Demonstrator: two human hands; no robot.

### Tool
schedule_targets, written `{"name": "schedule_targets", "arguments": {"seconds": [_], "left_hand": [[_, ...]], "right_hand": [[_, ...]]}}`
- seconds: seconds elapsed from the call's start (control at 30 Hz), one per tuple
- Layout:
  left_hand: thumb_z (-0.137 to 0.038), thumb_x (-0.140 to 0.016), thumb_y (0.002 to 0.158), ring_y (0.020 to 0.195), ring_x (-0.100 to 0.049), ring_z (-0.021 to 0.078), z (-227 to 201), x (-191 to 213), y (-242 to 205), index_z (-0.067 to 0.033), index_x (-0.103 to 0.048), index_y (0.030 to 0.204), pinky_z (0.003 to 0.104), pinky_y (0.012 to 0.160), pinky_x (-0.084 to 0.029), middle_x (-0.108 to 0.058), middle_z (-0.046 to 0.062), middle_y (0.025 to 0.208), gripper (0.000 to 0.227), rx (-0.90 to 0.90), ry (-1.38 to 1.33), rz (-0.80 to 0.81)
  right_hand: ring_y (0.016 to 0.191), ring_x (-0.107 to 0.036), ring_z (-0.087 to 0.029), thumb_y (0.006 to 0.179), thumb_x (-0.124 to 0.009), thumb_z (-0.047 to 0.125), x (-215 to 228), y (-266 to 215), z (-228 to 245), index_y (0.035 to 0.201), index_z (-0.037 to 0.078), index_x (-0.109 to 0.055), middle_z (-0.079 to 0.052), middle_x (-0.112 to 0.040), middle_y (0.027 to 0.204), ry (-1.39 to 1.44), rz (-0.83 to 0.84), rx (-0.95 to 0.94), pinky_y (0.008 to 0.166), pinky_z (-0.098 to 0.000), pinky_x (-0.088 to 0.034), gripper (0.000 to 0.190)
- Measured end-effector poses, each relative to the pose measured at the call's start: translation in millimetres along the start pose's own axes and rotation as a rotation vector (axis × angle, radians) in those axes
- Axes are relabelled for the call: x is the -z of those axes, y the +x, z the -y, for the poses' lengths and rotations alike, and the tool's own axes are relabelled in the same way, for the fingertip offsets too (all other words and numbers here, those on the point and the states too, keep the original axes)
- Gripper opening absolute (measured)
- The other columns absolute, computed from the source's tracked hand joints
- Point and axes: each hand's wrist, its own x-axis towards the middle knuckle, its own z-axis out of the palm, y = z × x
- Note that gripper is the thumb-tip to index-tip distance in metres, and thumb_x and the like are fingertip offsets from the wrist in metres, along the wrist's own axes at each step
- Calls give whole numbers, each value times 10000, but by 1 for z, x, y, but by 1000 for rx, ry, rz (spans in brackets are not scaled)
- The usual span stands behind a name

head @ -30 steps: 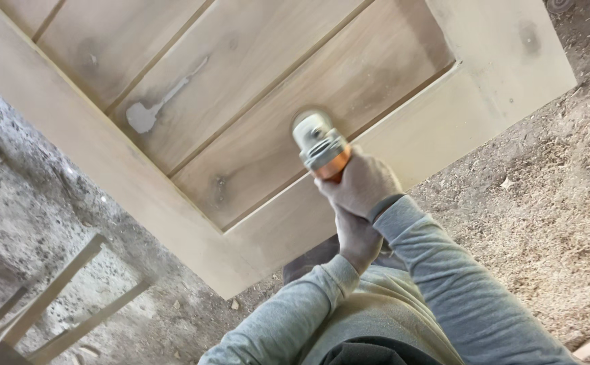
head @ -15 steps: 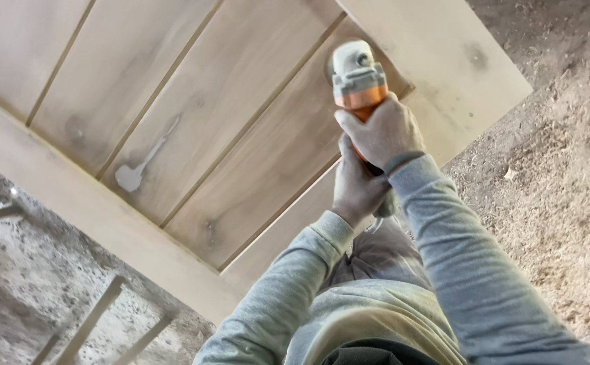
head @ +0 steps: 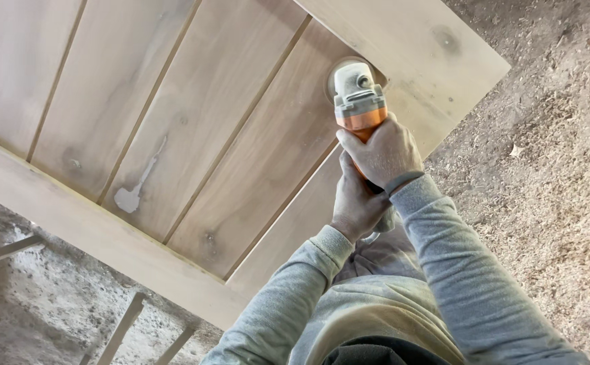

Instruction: The person sands the surface of a wooden door using a power sander, moving the tool along the panels and checking the texture by hand.

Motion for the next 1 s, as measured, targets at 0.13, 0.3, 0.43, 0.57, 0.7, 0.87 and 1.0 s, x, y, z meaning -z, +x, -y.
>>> {"name": "schedule_targets", "arguments": {"seconds": [0.13, 0.3, 0.43, 0.57, 0.7, 0.87, 1.0], "left_hand": [[-376, -861, 762, 1119, -742, 324, -1, 6, -5, -19, -253, 1450, 404, 955, -609, -705, 216, 1230, 985, 21, 89, 35], [-339, -835, 756, 1090, -739, 351, -2, 20, -6, -16, -243, 1471, 419, 948, -608, -706, 229, 1197, 982, 42, 174, 68], [-277, -818, 749, 1080, -733, 369, 1, 23, -15, -14, -243, 1470, 430, 949, -599, -711, 230, 1174, 960, 31, 193, 48], [-277, -810, 754, 1085, -729, 371, 8, 30, -31, -17, -236, 1489, 434, 948, -592, -716, 226, 1165, 969, 47, 182, 7], [-286, -813, 757, 1083, -730, 368, 14, 40, -51, -17, -244, 1480, 435, 939, -593, -712, 222, 1167, 958, 98, 145, -21], [-281, -827, 756, 1074, -730, 366, 24, 54, -79, -16, -265, 1457, 437, 929, -593, -706, 223, 1168, 937, 115, 118, -71], [-282, -807, 744, 1031, -758, 345, 36, 64, -101, -16, -275, 1445, 418, 916, -612, -725, 213, 1125, 919, 157, 68, -95]], "right_hand": [[812, -762, -321, 820, -810, 439, -4, -8, -4, 1058, -21, -689, -202, -754, 891, 99, -38, 20, 748, -432, -606, 532], [842, -774, -282, 848, -790, 390, -4, -9, -1, 1028, 11, -728, -170, -765, 917, 177, 11, 34, 758, -410, -609, 425], [839, -772, -269, 845, -788, 381, -10, -16, 0, 1020, 17, -733, -162, -766, 917, 181, 50, 53, 756, -402, -611, 407], [838, -773, -265, 838, -789, 378, -21, -29, 4, 1023, 17, -732, -160, -766, 913, 173, 85, 52, 760, -401, -615, 410], [848, -770, -271, 834, -796, 374, -35, -46, 7, 1069, 19, -712, -155, -765, 929, 158, 102, 81, 765, -400, -610, 434], [864, -775, -270, 837, -801, 374, -55, -73, 11, 1077, 27, -717, -152, -772, 922, 153, 140, 112, 778, -396, -605, 430], [871, -778, -277, 829, -800, 374, -70, -90, 15, 1088, 27, -711, -157, -772, 919, 118, 191, 135, 775, -401, -604, 442]]}}
